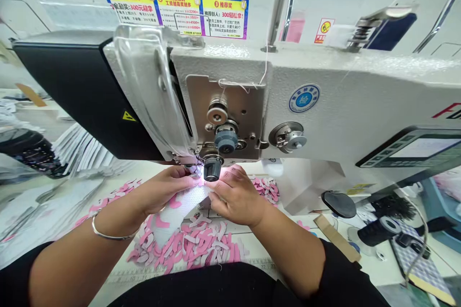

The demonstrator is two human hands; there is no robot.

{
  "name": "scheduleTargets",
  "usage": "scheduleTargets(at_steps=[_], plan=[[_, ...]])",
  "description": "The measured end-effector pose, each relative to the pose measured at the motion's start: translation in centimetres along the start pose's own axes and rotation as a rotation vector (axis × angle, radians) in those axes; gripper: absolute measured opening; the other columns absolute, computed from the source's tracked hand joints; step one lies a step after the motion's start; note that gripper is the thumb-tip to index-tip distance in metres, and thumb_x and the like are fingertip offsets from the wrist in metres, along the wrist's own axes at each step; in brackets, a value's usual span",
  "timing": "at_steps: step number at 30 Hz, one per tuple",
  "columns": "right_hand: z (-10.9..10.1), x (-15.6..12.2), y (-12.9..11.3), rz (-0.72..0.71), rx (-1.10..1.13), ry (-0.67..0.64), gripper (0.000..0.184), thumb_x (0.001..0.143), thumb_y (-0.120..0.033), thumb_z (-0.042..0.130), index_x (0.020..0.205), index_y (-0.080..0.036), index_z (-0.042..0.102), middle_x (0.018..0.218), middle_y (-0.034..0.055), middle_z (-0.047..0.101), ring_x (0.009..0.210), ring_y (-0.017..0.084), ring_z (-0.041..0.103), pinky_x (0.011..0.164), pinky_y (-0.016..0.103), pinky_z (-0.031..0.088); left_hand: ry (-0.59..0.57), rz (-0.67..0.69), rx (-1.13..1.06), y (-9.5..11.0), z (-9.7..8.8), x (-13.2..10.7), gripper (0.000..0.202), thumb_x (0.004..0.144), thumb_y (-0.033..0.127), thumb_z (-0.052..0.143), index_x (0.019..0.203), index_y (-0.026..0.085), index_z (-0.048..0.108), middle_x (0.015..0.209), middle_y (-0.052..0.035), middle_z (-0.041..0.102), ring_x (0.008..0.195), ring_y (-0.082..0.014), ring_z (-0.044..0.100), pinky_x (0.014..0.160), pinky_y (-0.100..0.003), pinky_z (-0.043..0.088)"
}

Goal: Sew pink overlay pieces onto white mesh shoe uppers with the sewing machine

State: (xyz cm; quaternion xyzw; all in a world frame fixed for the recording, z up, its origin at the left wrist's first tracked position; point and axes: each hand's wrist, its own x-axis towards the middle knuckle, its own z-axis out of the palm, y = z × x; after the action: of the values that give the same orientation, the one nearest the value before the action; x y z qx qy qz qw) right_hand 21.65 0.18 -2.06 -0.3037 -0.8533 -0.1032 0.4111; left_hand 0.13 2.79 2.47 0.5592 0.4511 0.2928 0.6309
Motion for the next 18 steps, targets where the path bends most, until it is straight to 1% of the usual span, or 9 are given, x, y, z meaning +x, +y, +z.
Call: scheduleTargets(at_steps=[2, 5, 7, 8, 10, 12, 15, 18], plan=[[0.1, -0.1, 0.0, -0.022, -0.015, 0.008, 0.034, 0.089, -0.022, 0.059, 0.122, -0.022, 0.065, 0.096, 0.0061, 0.068, 0.102, 0.024, 0.06, 0.094, 0.042, 0.048, 0.029, 0.008, 0.129, 0.6, 0.0, -0.3, 0.029, 0.072, 0.039, 0.075, 0.087, 0.015, 0.072, 0.066, -0.0022, 0.064, 0.056, -0.0124, 0.053, 0.05, -0.023, 0.039], [0.2, -0.2, 0.0, -0.035, -0.021, 0.011, 0.035, 0.09, -0.024, 0.06, 0.125, -0.023, 0.064, 0.098, 0.0066, 0.069, 0.102, 0.024, 0.059, 0.095, 0.043, 0.048, 0.192, 0.026, 0.287, 0.8, 0.2, -0.6, 0.035, 0.068, 0.041, 0.076, 0.093, 0.016, 0.073, 0.078, -0.0052, 0.068, 0.064, -0.0163, 0.057, 0.051, -0.024, 0.041], [0.2, -0.2, -0.1, -0.021, -0.006, 0.012, 0.033, 0.091, -0.026, 0.059, 0.123, -0.023, 0.065, 0.098, 0.007, 0.069, 0.102, 0.024, 0.059, 0.095, 0.044, 0.047, 0.305, 0.031, 0.329, 0.5, 0.6, -0.7, 0.038, 0.067, 0.041, 0.076, 0.097, 0.018, 0.072, 0.084, -0.0056, 0.07, 0.067, -0.0178, 0.058, 0.05, -0.024, 0.041], [0.3, -0.3, -0.2, -0.005, 0.001, 0.012, 0.031, 0.092, -0.028, 0.059, 0.122, -0.022, 0.066, 0.098, 0.0073, 0.068, 0.101, 0.024, 0.059, 0.095, 0.044, 0.047, 0.335, 0.025, 0.333, 0.3, 0.8, -0.8, 0.038, 0.067, 0.041, 0.075, 0.098, 0.019, 0.071, 0.085, -0.0052, 0.069, 0.068, -0.0181, 0.059, 0.05, -0.024, 0.041], [0.4, -0.2, -0.4, 0.048, 0.012, 0.011, 0.028, 0.094, -0.03, 0.057, 0.119, -0.023, 0.068, 0.099, 0.0076, 0.068, 0.1, 0.023, 0.059, 0.095, 0.043, 0.047, 0.344, -0.001, 0.309, -0.2, 1.3, -0.7, 0.037, 0.07, 0.044, 0.072, 0.098, 0.02, 0.07, 0.08, -0.0032, 0.067, 0.064, -0.0172, 0.057, 0.046, -0.023, 0.038], [0.6, -0.1, -0.8, 0.125, 0.021, 0.014, 0.025, 0.097, -0.031, 0.055, 0.115, -0.025, 0.07, 0.098, 0.0075, 0.068, 0.098, 0.022, 0.06, 0.094, 0.042, 0.047, 0.324, -0.013, 0.239, -0.6, 1.8, -0.7, 0.033, 0.072, 0.044, 0.069, 0.095, 0.02, 0.069, 0.072, -0.0012, 0.063, 0.058, -0.0154, 0.054, 0.044, -0.022, 0.035], [0.9, 0.5, -1.3, 0.237, 0.022, -0.008, 0.023, 0.098, -0.034, 0.054, 0.104, -0.024, 0.073, 0.093, 0.0063, 0.068, 0.092, 0.02, 0.06, 0.092, 0.038, 0.047, 0.319, 0.023, 0.145, -1.0, 2.3, -0.7, 0.028, 0.072, 0.039, 0.069, 0.091, 0.019, 0.068, 0.067, 0.0002, 0.061, 0.055, -0.0138, 0.052, 0.044, -0.021, 0.033], [1.1, 0.9, -1.4, 0.294, 0.007, -0.052, 0.022, 0.097, -0.038, 0.056, 0.098, -0.025, 0.075, 0.091, 0.004, 0.068, 0.09, 0.019, 0.06, 0.092, 0.037, 0.045, 0.33, 0.053, 0.091, -1.1, 2.5, -0.7, 0.028, 0.07, 0.037, 0.07, 0.092, 0.019, 0.068, 0.063, 0.0021, 0.06, 0.051, -0.013, 0.05, 0.043, -0.021, 0.032]])
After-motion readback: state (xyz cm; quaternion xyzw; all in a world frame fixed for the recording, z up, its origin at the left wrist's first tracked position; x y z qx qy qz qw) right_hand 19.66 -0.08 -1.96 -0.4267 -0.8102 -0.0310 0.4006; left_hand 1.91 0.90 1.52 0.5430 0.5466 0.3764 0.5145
